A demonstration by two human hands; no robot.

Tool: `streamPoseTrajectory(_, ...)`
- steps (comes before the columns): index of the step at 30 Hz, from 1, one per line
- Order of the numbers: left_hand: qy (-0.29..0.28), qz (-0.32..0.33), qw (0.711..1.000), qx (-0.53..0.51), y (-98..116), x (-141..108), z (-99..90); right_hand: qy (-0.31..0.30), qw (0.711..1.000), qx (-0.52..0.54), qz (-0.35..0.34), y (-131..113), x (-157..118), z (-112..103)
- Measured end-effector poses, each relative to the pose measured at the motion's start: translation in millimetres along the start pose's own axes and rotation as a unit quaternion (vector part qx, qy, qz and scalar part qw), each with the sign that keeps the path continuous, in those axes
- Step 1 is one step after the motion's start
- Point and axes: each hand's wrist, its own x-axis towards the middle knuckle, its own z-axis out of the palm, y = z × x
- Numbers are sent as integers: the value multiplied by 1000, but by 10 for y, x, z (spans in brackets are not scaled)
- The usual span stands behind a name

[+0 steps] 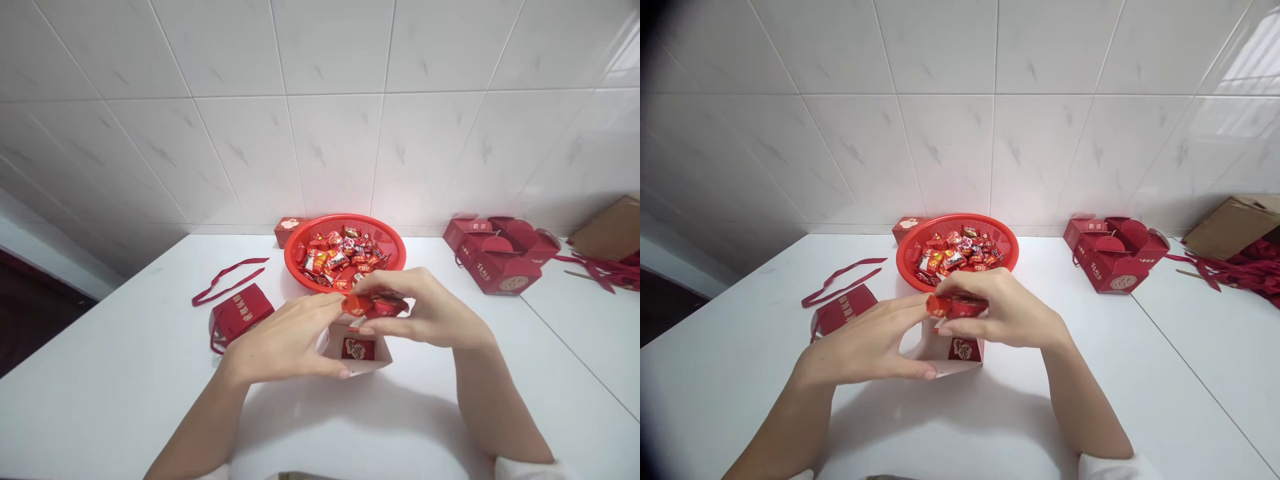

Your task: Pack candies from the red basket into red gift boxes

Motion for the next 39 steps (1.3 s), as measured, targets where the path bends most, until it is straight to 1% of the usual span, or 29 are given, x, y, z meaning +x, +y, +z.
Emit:
streamPoseTrajectory(4, -15, -9, 1000, 10, 55, -14, -10, -63, 997, -54, -8, -89, -16, 44)
streamPoseTrajectory(7, -17, -1, 1000, -5, 38, 6, -18, -79, 991, -111, 0, -93, -1, 86)
streamPoseTrajectory(9, -9, 6, 1000, -11, 10, 11, -10, -66, 991, -113, -1, -87, -1, 93)
streamPoseTrajectory(14, 11, 10, 999, -34, -70, 12, 9, 13, 999, -34, -16, -105, -35, 74)
streamPoseTrajectory(16, 9, 14, 999, -45, -89, 22, 1, 27, 999, -21, -31, -114, -35, 80)
streamPoseTrajectory(18, 2, 12, 999, -52, -99, 39, -11, 7, 999, -16, -40, -112, -23, 97)
streamPoseTrajectory(21, -15, 4, 998, -62, -108, 63, -26, -54, 998, -16, -42, -96, -3, 117)
streamPoseTrajectory(22, -17, 2, 998, -64, -112, 69, -29, -58, 997, -28, -43, -92, -4, 114)
streamPoseTrajectory(24, -10, -1, 998, -65, -124, 74, -33, -29, 996, -68, -49, -98, -26, 82)
streamPoseTrajectory(27, 6, -3, 998, -60, -149, 78, -39, 54, 990, -119, -55, -149, -104, -25)
streamPoseTrajectory(29, 11, -7, 998, -58, -162, 85, -41, 94, 985, -135, -54, -196, -166, -112)
streamPoseTrajectory(32, -1, 13, 998, -56, -181, 112, -31, 126, 979, -156, -44, -235, -239, -216)
streamPoseTrajectory(35, -6, 46, 998, -39, -214, 149, -7, 137, 977, -162, -34, -204, -260, -272)
streamPoseTrajectory(37, 24, 48, 998, -28, -247, 164, -1, 138, 977, -159, -23, -156, -247, -282)
streamPoseTrajectory(39, 91, 42, 995, -26, -285, 159, -19, 133, 979, -151, -5, -98, -213, -270)
